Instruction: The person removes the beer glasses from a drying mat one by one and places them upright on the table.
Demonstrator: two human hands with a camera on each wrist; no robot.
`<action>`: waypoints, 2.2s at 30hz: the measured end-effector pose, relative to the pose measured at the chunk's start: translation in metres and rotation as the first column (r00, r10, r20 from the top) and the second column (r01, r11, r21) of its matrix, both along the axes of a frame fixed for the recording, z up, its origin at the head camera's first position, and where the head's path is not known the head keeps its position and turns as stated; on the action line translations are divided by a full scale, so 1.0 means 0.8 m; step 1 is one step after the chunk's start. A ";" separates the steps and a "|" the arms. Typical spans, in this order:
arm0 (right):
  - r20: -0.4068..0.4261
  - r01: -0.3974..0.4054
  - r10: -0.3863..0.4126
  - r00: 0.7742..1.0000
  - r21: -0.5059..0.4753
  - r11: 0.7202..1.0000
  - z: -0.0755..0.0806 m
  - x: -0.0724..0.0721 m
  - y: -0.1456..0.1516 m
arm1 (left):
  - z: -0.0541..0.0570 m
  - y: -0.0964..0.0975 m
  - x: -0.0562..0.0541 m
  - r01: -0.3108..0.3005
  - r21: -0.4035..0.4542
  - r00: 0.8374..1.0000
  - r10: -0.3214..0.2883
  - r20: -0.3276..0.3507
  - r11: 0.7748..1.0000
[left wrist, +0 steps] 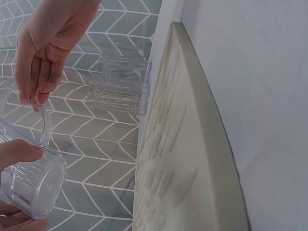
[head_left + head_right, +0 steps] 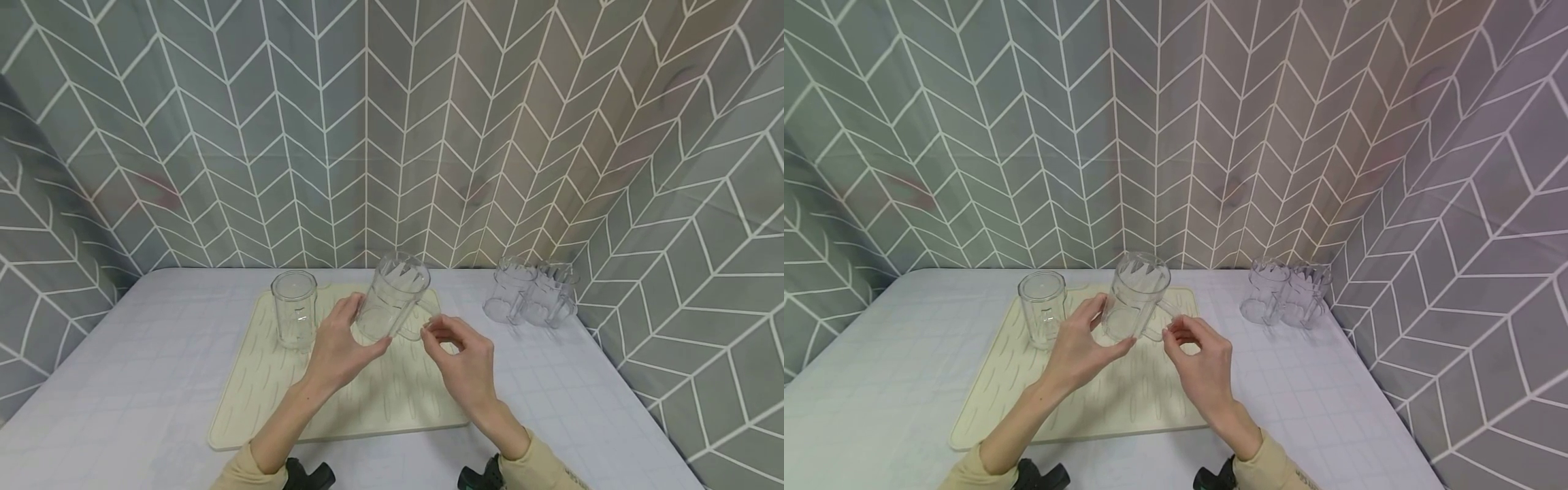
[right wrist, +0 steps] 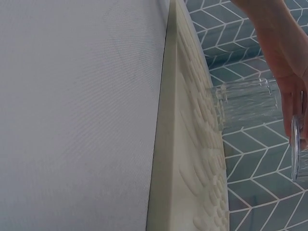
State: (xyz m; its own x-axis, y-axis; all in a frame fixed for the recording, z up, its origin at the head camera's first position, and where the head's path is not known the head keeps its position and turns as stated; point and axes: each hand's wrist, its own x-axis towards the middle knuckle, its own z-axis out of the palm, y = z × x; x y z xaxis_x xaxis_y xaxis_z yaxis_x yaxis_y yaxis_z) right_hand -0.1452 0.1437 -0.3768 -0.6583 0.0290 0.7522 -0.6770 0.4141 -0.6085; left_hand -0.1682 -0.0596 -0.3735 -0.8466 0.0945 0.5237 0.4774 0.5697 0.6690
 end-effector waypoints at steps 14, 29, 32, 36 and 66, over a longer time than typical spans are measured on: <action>-0.080 -0.029 0.030 0.996 0.024 0.999 0.001 0.001 0.000 | -0.002 0.001 0.000 0.029 -0.018 1.000 -0.029 0.006 0.999; -0.102 0.009 -0.002 0.995 0.065 0.998 0.001 0.000 0.004 | -0.001 -0.002 0.000 0.075 0.017 0.994 -0.076 0.078 0.997; -0.112 0.018 -0.010 0.994 0.075 0.997 0.002 0.000 0.005 | 0.002 -0.008 0.000 0.076 -0.009 0.993 -0.075 0.087 0.997; -0.127 0.037 -0.026 0.992 0.086 0.996 0.002 -0.001 0.006 | 0.007 -0.021 0.003 0.081 -0.054 0.993 -0.077 0.087 0.995; -0.120 0.161 -0.150 0.981 0.083 0.983 -0.021 -0.005 0.054 | -0.006 -0.165 0.009 -0.289 0.284 0.953 0.302 -0.002 0.914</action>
State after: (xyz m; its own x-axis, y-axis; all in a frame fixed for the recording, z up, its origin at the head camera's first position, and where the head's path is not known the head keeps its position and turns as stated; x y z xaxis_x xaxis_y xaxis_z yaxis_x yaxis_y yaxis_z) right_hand -0.1493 0.1866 -0.3935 -0.5615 0.0518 0.8258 -0.6622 0.5703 -0.4860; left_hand -0.1610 -0.1914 -0.3780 -0.7886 -0.3111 0.5305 0.3487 0.4844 0.8024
